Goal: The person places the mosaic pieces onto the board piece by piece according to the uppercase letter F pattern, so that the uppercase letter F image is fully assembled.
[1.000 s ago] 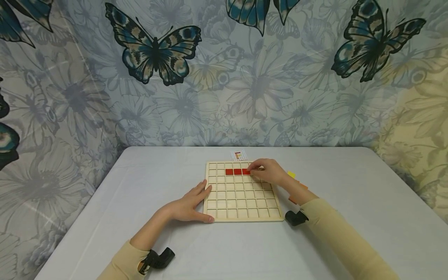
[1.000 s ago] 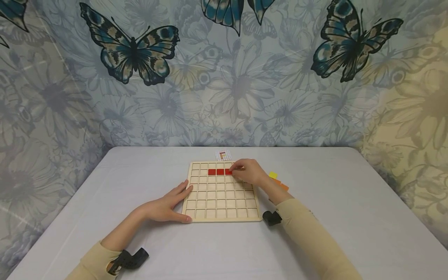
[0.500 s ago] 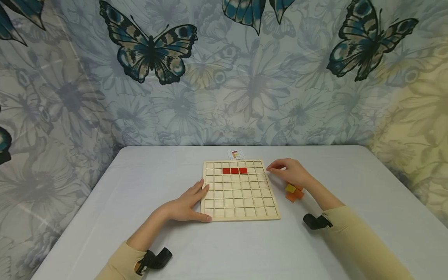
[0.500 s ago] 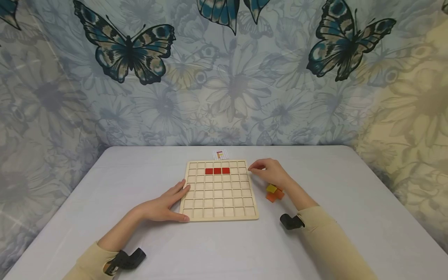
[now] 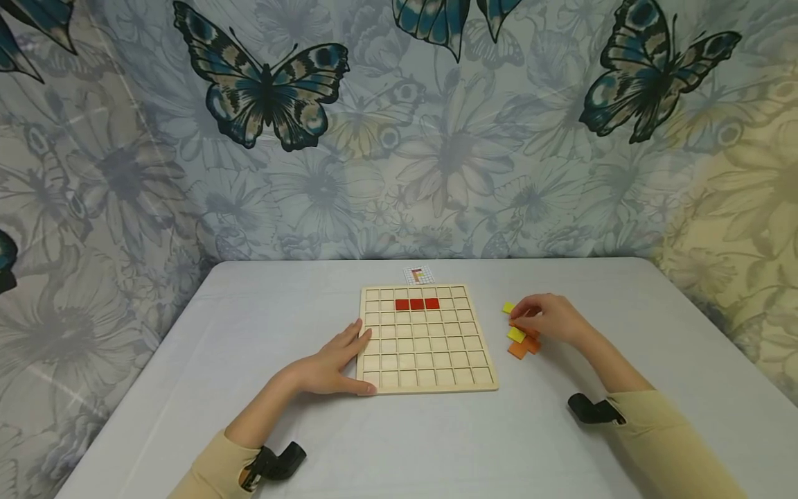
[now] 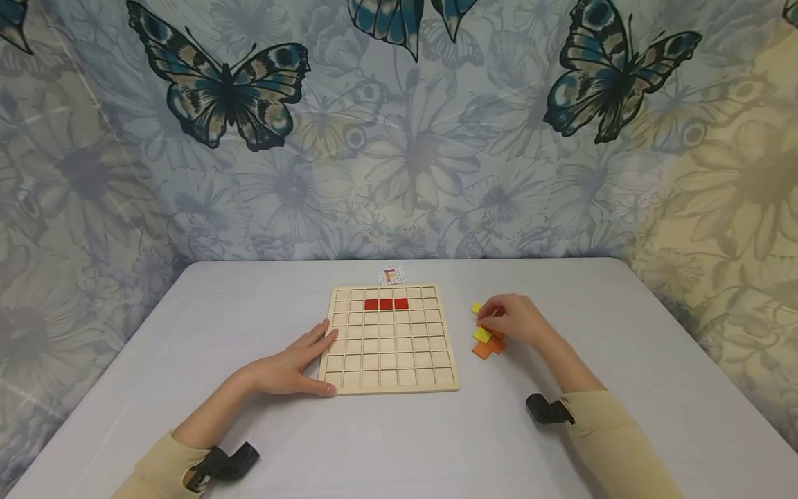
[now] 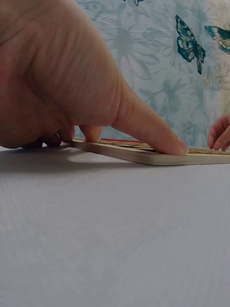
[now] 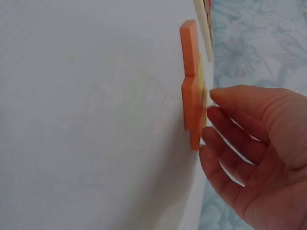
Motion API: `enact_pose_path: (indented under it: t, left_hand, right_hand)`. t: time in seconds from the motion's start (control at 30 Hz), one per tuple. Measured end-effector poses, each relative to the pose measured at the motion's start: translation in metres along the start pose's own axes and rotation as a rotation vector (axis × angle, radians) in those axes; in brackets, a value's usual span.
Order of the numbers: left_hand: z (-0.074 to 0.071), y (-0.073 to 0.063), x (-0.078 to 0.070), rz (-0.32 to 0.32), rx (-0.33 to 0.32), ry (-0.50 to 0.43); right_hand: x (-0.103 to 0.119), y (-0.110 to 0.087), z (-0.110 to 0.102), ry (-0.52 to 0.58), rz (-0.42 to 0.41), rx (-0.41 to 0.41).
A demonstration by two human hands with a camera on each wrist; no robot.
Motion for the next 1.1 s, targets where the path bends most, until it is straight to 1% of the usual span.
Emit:
enact_pose_path:
  t: [0.2, 0.33, 0.57, 0.67, 0.9, 1.1]
  left_hand:
    - [-0.0002, 0.0001, 0.0002, 0.002, 0.0, 0.003]
    - [-0.0001, -0.0003, 0.0005, 0.001, -0.001, 0.005]
    - [0.0003, -0.0005, 0.001, -0.001, 0.002, -0.002]
    - [0.0005, -0.0001, 0.0014, 0.003, 0.004, 0.001]
    - [0.0002, 0.0005, 0.0006, 0.003, 0.002, -0.001]
    - [-0.0007, 0.0002, 0.0014, 0.004, 0.003, 0.011]
  right_hand:
    - [-0.0039, -0.0043, -0.001, 0.012, 0.043, 0.014]
    - [-0.0038, -0.0052, -0.0005, 0.015, 0.055, 0.018]
    - [-0.0048, -0.0025, 0.0059, 0.031, 0.037, -0.005]
    - [-0.004, -0.0025, 0.0081, 0.043, 0.032, -0.002]
    - [-0.0028, -0.0022, 0.0069, 0.035, 0.043, 0.005]
    - [-0.0036, -0.0002, 0.0076, 0.027, 0.021, -0.012]
Point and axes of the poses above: each hand's wrist, its own y-axis towards the middle knuckle, its own z-axis out of the palm, x = y × z, the point moved 3 cm from there along y, towards the middle knuckle, and after that the axes turned 13 degrees about -x, right-handed, at the moved point
